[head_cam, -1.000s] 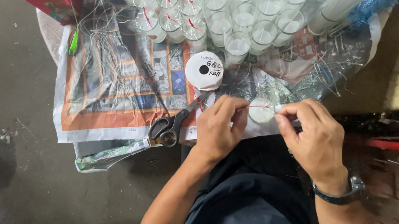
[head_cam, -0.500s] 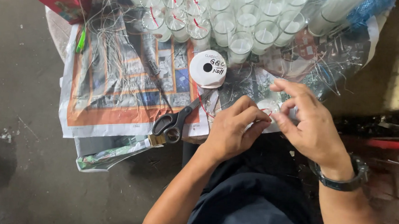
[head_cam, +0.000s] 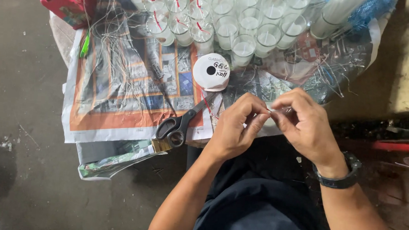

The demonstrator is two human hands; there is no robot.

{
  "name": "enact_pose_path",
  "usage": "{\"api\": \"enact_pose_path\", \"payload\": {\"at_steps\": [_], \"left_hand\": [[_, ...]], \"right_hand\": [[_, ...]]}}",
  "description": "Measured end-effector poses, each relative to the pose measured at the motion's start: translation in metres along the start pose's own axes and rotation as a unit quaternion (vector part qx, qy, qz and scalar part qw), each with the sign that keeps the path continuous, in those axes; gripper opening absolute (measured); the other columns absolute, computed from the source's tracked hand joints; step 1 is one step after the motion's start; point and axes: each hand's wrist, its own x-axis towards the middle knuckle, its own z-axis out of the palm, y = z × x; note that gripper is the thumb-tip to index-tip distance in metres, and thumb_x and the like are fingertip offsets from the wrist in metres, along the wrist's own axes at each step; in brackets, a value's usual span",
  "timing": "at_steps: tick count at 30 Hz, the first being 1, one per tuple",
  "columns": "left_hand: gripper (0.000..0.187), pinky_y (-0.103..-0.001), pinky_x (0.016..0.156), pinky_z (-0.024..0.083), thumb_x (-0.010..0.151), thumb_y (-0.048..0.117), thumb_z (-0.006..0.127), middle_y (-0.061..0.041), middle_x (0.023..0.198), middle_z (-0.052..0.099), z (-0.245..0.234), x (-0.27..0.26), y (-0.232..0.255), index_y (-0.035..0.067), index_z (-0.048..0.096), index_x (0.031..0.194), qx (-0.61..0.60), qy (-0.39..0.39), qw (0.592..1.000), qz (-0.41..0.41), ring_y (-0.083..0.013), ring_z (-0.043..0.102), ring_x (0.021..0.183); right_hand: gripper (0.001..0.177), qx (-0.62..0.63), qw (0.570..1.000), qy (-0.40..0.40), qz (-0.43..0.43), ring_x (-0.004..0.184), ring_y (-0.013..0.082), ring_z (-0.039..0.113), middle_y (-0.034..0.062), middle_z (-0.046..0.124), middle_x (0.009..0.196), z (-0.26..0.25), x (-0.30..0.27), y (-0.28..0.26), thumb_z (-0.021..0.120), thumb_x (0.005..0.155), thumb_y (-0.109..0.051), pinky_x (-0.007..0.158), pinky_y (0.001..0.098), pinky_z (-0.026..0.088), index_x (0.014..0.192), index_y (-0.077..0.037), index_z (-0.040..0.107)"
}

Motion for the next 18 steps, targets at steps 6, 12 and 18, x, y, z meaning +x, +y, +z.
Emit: {"api": "enact_pose_path", "payload": {"at_steps": [6,12,18], "left_hand": [[0.005,-0.029,0.050,0.043,0.084,0.011,0.053,-0.003,0.070,0.049,0.003,0.003,0.002,0.009,0.053,0.080,0.092,0.033,0.994,0.040,-0.0196,0.051,0.058],[0.003,-0.028,0.051,0.043,0.085,0.011,0.052,-0.001,0.071,0.051,0.007,0.005,-0.002,0.012,0.053,0.082,0.063,0.072,0.995,0.034,-0.0192,0.051,0.059],[0.010,-0.027,0.049,0.043,0.080,0.018,0.059,-0.002,0.067,0.049,0.009,0.007,-0.006,0.011,0.054,0.086,0.063,0.102,0.993,0.019,-0.0162,0.047,0.053]], "right_hand": [[0.008,-0.083,0.996,0.025,-0.014,0.061,0.0181,0.055,0.0020,0.055,0.074,0.008,0.000,-0.005,0.064,0.075,-0.005,0.049,0.0259,0.046,0.079,-0.012,0.061],[0.005,0.014,0.997,0.070,0.019,0.061,0.0219,0.053,0.0068,0.053,0.074,0.020,-0.009,-0.005,0.054,0.085,-0.008,0.051,0.0272,0.045,0.082,-0.006,0.057],[0.008,0.022,0.995,0.095,0.004,0.063,0.0227,0.054,0.0083,0.053,0.076,0.024,-0.013,-0.004,0.051,0.086,-0.009,0.053,0.0299,0.046,0.082,-0.003,0.055]]}}
